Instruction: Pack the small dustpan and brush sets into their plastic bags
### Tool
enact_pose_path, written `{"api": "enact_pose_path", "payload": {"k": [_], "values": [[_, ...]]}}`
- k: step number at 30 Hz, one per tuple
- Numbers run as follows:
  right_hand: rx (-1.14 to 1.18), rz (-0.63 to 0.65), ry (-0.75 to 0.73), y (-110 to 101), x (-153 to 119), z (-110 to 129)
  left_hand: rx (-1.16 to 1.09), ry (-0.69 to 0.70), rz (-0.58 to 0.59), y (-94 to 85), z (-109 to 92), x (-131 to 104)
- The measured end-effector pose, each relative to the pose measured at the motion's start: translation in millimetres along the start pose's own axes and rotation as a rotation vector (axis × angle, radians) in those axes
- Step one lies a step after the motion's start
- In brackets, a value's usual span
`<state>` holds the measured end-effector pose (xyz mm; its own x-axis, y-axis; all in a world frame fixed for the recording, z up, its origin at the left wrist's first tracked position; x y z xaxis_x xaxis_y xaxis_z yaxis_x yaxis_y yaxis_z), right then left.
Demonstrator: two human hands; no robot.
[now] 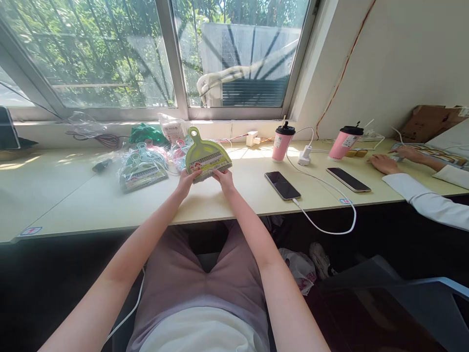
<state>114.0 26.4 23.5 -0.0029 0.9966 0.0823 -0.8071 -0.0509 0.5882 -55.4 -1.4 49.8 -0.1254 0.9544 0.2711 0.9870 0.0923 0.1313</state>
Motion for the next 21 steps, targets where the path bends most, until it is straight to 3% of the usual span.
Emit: {"api": "enact_pose_path", "payload": {"k": [6, 21], "values": [[-0.031, 0.01, -0.013, 1.5, -0.9, -1.3, -0.003, -0.013, -0.021, -2.8, 0.9, 1.9], [-0.056, -0.008, 0.033, -7.5, 7.3, -7.7, 0.015, 0.01, 0.053, 2.2, 2.0, 0.5]]}}
Point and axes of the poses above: each hand's wrist, its own x-axis towards the middle knuckle, its own y-axis out of the palm, z = x × y, the point moved 8 cm from there along x, towards the middle knuckle, and after that the axes turned 4 degrees about x, right-handed, at the moved point
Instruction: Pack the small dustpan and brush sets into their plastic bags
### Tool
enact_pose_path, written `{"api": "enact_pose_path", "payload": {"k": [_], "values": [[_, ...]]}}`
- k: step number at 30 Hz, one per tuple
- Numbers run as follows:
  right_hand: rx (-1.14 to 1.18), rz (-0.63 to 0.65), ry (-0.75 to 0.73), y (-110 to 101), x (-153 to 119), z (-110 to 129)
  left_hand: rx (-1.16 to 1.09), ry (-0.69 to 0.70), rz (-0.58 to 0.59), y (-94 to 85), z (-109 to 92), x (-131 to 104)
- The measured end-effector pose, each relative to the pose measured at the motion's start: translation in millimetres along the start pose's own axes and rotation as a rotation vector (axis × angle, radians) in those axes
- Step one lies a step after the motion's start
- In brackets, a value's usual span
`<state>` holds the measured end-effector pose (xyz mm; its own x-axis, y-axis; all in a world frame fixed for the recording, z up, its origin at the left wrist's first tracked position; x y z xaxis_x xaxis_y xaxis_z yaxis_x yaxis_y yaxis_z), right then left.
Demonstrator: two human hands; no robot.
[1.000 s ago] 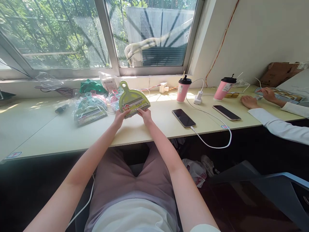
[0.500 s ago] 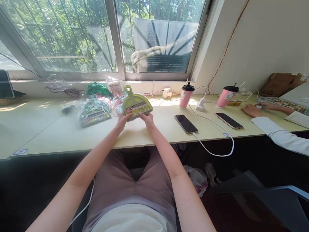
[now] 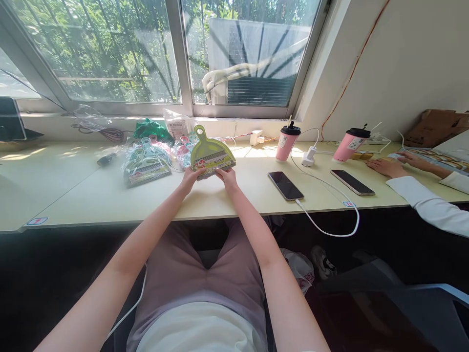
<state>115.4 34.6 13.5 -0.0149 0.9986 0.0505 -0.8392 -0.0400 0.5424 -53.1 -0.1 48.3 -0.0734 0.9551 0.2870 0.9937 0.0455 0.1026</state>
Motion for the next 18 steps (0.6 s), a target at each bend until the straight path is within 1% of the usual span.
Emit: {"api": "enact_pose_path", "payload": {"k": [6, 11, 14, 18], "values": [[-0.046, 0.039, 0.012, 0.5, 1.4, 5.2, -0.016, -0.005, -0.008, 1.0, 1.7, 0.3], [-0.029, 0.016, 0.022, -3.2, 4.0, 3.6, -0.021, 0.0, 0.035, 4.9, 0.8, -2.5], [-0.038, 0.012, 0.021, -3.3, 4.3, 1.8, -0.034, -0.008, 0.035, 4.0, 0.9, -4.4], [-0.031, 0.03, 0.011, -1.0, 3.4, 1.9, -0.044, 0.014, 0.043, 4.3, -1.5, -5.5]]}}
Point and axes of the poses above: each hand's wrist, its own x-axis towards the middle knuckle, its own y-axis out of the palm, z = x × y, the point moved 8 cm from there along x, towards the middle knuckle, and after that the axes turned 4 degrees about x, right-handed, at the moved point
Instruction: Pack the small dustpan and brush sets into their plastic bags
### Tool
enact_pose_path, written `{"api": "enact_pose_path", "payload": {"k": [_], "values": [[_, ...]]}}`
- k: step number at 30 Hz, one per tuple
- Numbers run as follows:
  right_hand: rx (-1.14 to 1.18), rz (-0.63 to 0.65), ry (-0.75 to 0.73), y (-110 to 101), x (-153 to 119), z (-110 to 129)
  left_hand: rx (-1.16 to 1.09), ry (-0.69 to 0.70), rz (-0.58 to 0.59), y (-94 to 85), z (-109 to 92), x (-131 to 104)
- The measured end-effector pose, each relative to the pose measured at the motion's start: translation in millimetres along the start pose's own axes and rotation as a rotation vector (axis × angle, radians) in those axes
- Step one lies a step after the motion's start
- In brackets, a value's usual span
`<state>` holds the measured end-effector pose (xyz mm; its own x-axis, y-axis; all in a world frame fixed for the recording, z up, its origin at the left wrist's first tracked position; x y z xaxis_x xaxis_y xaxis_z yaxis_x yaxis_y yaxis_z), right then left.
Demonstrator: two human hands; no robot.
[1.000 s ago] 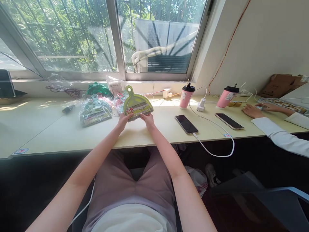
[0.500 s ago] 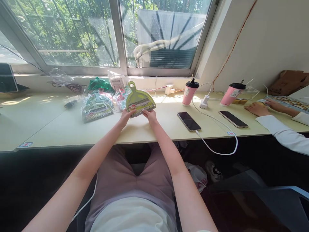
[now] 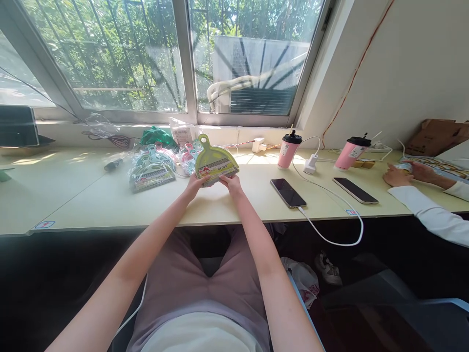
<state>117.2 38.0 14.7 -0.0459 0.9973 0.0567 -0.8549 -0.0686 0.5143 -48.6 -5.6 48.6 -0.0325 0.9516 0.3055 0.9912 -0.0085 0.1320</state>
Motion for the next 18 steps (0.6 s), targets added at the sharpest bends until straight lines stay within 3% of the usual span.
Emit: {"api": "enact_pose_path", "payload": {"k": [18], "values": [[0.076, 0.048, 0.023, 3.4, -2.4, 0.1, -0.009, 0.033, -0.026, -2.1, -3.3, 2.1]]}}
Point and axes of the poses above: each hand's wrist, its own x-axis towards the middle knuckle, its own y-axis out of the palm, z = x × y, the point moved 8 cm from there along x, towards the middle knuckle, and after that the axes turned 4 degrees about x, right-handed, at the moved point
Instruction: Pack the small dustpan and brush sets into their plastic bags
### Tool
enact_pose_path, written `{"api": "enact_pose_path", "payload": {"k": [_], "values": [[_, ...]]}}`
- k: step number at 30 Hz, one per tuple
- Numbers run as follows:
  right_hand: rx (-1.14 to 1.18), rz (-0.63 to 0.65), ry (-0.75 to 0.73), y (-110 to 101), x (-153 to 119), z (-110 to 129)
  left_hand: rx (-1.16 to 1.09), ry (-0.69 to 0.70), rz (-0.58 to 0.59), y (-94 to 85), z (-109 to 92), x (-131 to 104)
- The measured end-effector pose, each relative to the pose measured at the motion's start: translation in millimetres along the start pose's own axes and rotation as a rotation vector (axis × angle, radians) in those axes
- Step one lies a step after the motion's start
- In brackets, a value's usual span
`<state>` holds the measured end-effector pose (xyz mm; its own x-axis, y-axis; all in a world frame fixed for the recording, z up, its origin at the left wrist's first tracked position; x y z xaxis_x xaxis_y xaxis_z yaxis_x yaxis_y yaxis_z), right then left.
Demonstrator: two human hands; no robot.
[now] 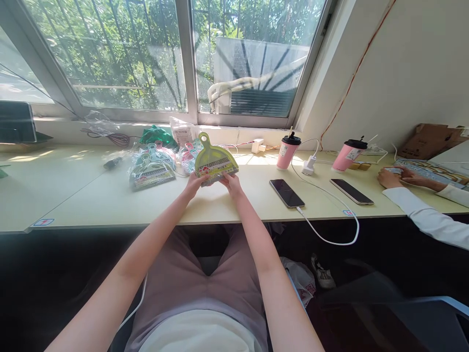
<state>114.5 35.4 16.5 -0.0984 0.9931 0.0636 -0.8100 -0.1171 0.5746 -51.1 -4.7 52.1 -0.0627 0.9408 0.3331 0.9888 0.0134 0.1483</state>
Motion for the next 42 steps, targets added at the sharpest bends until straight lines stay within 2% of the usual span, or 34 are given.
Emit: {"api": "enact_pose_path", "payload": {"k": [9, 15, 17, 19, 20, 22, 24, 26, 29, 30, 32, 37, 42], "values": [[0.066, -0.061, 0.024, 0.9, -5.9, 4.3, 0.018, -0.035, -0.001, 1.3, -1.6, 0.3], [-0.021, -0.082, 0.098, 3.7, -6.8, 3.6, 0.014, -0.103, 0.001, -5.2, 6.4, 5.0], [-0.105, -0.041, 0.137, -3.9, -12.5, 8.0, 0.019, -0.135, -0.029, -13.2, 10.4, 8.5], [-0.185, -0.007, 0.134, -22.0, -25.0, 20.7, -0.011, -0.162, -0.085, -23.3, 14.0, 12.1], [-0.231, 0.002, 0.104, -34.0, -33.4, 31.1, -0.037, -0.171, -0.112, -27.5, 15.9, 13.8], [-0.583, 0.006, -0.182, -54.8, -53.9, 71.9, -0.085, -0.2, -0.125, -30.7, 21.1, 16.6], [-0.979, 0.074, -0.488, -57.9, -79.3, 107.1, -0.107, -0.241, -0.086, -26.4, 28.2, 17.8], [-1.351, 0.228, -0.67, -49.2, -98.4, 117.6, -0.108, -0.271, -0.013, -17.1, 34.2, 16.9], [-1.685, 0.451, -0.78, -35.0, -108.9, 105.4, -0.093, -0.281, 0.081, -4.7, 38.0, 11.8], [-1.724, 0.486, -0.803, -30.6, -109.1, 100.4, -0.086, -0.281, 0.1, -2.6, 38.0, 9.6], [-1.724, 0.476, -0.85, -22.3, -107.2, 94.4, -0.066, -0.278, 0.109, -2.3, 36.4, 5.8], [-1.505, 0.283, -0.956, -9.5, -105.5, 105.1, -0.053, -0.302, 0.11, -3.5, 29.5, 0.8], [-1.209, 0.111, -0.943, -15.0, -103.7, 123.8, -0.089, -0.329, 0.204, 12.9, 28.9, -5.6]]}}
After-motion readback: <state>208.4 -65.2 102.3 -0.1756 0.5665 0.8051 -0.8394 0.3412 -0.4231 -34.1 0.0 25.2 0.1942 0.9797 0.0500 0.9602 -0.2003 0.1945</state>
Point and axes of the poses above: each hand's wrist, its own x-axis towards the middle knuckle, its own y-axis out of the palm, z = x × y, the point moved 8 cm from there along x, towards the middle knuckle, and after that the axes turned 4 degrees about x, right-handed, at the moved point
